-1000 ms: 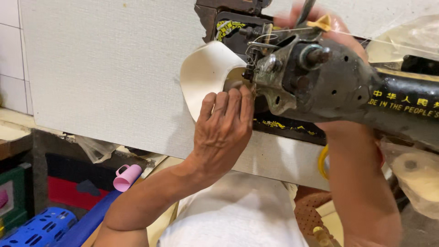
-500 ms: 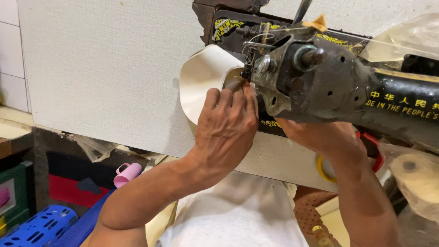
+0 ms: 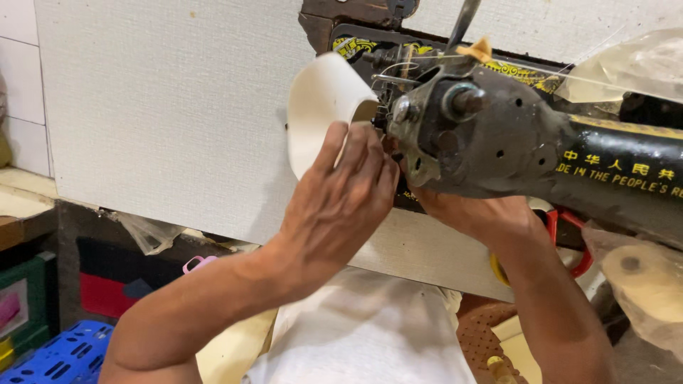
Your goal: The person sews a curved white shoe component under the needle of an industrial sewing machine, guiding and rotating the piece with both hands as it stitches along the edge. They then pull the piece free, lift it from the machine, and trim the loose thread with scissors.
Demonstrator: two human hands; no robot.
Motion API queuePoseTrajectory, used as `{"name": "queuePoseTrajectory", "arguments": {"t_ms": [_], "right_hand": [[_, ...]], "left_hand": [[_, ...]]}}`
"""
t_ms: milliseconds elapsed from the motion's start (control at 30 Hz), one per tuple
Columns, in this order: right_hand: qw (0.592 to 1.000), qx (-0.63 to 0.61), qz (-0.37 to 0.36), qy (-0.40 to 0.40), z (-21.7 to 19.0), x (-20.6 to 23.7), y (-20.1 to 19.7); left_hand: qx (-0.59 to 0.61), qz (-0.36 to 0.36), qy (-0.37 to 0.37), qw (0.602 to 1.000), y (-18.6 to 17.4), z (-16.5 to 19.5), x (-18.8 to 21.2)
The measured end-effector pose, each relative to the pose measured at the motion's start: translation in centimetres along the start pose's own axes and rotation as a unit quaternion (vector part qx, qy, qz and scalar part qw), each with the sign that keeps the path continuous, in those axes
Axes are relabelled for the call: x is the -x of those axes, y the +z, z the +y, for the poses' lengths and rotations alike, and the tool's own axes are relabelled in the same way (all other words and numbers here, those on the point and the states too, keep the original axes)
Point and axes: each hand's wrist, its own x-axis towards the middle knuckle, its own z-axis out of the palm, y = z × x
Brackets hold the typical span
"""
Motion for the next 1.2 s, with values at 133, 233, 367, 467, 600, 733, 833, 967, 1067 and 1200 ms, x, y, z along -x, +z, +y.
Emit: {"name": "queuePoseTrajectory", "arguments": {"t_ms": [133, 233, 367, 467, 600, 733, 833, 967, 1067, 1200], "right_hand": [[0.997, -0.029, 0.060, -0.043, 0.0, -0.2, -0.3], [0.997, -0.025, 0.052, -0.044, -0.7, -0.6, -0.5], [0.996, -0.078, -0.018, 0.048, -1.7, -0.9, -0.2], [0.995, -0.081, 0.053, -0.001, -1.8, -0.5, 0.4], [0.958, -0.172, 0.212, -0.085, -0.9, 0.0, 1.4], [0.980, -0.144, 0.134, -0.022, 0.7, 0.8, 2.7], [0.989, -0.046, 0.128, -0.052, 1.9, 1.7, 3.7], [0.972, 0.188, 0.121, -0.076, 2.7, 2.1, 4.8], [0.992, 0.013, 0.123, -0.016, 2.7, 1.9, 4.8], [0.903, -0.401, 0.151, 0.015, 2.2, 1.5, 3.2]], "left_hand": [[0.053, 0.090, -0.054, 0.993, 1.1, 1.4, 2.0], [0.053, 0.142, -0.122, 0.981, 3.4, 1.1, 3.5], [0.186, 0.155, -0.286, 0.927, 4.3, -0.2, 6.3], [0.278, 0.133, -0.307, 0.901, 4.7, -0.9, 6.6], [0.335, 0.169, -0.149, 0.915, 6.0, -2.4, 4.6], [0.288, 0.193, -0.206, 0.915, 6.5, -3.2, 4.0], [0.270, 0.213, -0.279, 0.897, 6.4, -2.0, 4.2], [0.348, 0.213, -0.254, 0.877, 6.9, -1.0, 3.6], [0.332, 0.091, -0.333, 0.878, 6.1, -1.0, 4.4], [0.485, 0.186, -0.255, 0.816, 5.4, -0.3, 4.5]]}}
